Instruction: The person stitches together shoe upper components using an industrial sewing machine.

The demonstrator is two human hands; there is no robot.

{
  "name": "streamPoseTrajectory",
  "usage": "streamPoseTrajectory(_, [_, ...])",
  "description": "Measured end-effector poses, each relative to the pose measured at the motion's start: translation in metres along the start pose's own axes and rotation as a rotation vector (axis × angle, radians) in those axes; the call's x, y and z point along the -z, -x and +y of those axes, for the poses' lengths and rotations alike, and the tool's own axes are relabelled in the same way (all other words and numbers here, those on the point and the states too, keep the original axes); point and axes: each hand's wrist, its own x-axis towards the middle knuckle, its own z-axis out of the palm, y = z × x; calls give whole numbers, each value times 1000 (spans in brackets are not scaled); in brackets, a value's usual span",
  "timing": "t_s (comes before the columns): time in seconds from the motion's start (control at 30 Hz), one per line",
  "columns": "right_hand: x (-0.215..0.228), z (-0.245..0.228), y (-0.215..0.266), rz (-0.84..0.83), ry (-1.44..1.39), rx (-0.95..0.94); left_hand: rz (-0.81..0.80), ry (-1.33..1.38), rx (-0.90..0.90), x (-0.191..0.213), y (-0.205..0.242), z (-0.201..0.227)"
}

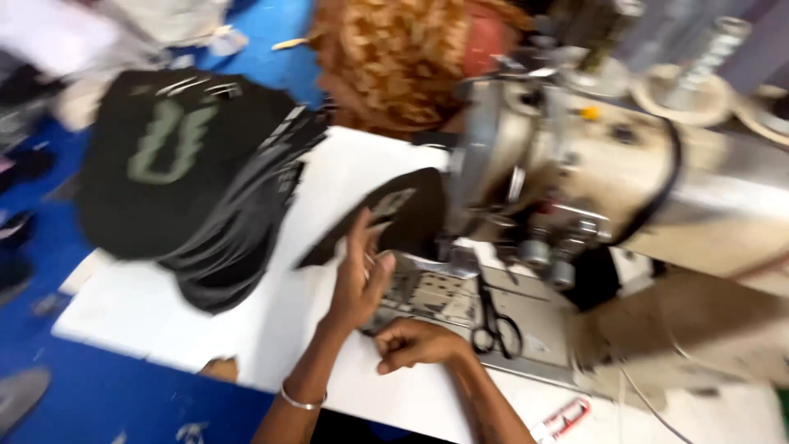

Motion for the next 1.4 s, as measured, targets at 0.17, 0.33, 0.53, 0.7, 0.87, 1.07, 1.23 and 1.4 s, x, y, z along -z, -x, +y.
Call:
streamPoseTrajectory(0.17, [0,15,-5,154,-8,-49,-331,-226,243,59,116,-26])
streamPoseTrajectory(0.33, [-5,27,-18,120,-66,-56,-217,-205,321,70,129,-12])
streamPoseTrajectory(0.53, [-15,11,-23,230,-70,-153,-132,-260,333,71,120,-8])
streamPoseTrajectory(0.7, [4,48,-32,258,46,-223,-90,-198,148,81,128,-11])
streamPoseTrajectory(0.87, [-25,11,-19,389,-74,-138,-342,-701,-793,108,65,-28])
streamPoseTrajectory(1.07, [-28,0,-19,335,6,-102,213,-1250,-73,261,-171,25])
streamPoseTrajectory(1.23, [-23,-5,-21,292,-120,-67,-24,-1076,402,292,-169,-93])
streamPoseTrajectory(1.4, [-24,-5,-17,287,-130,-101,178,-1194,582,265,-168,-48])
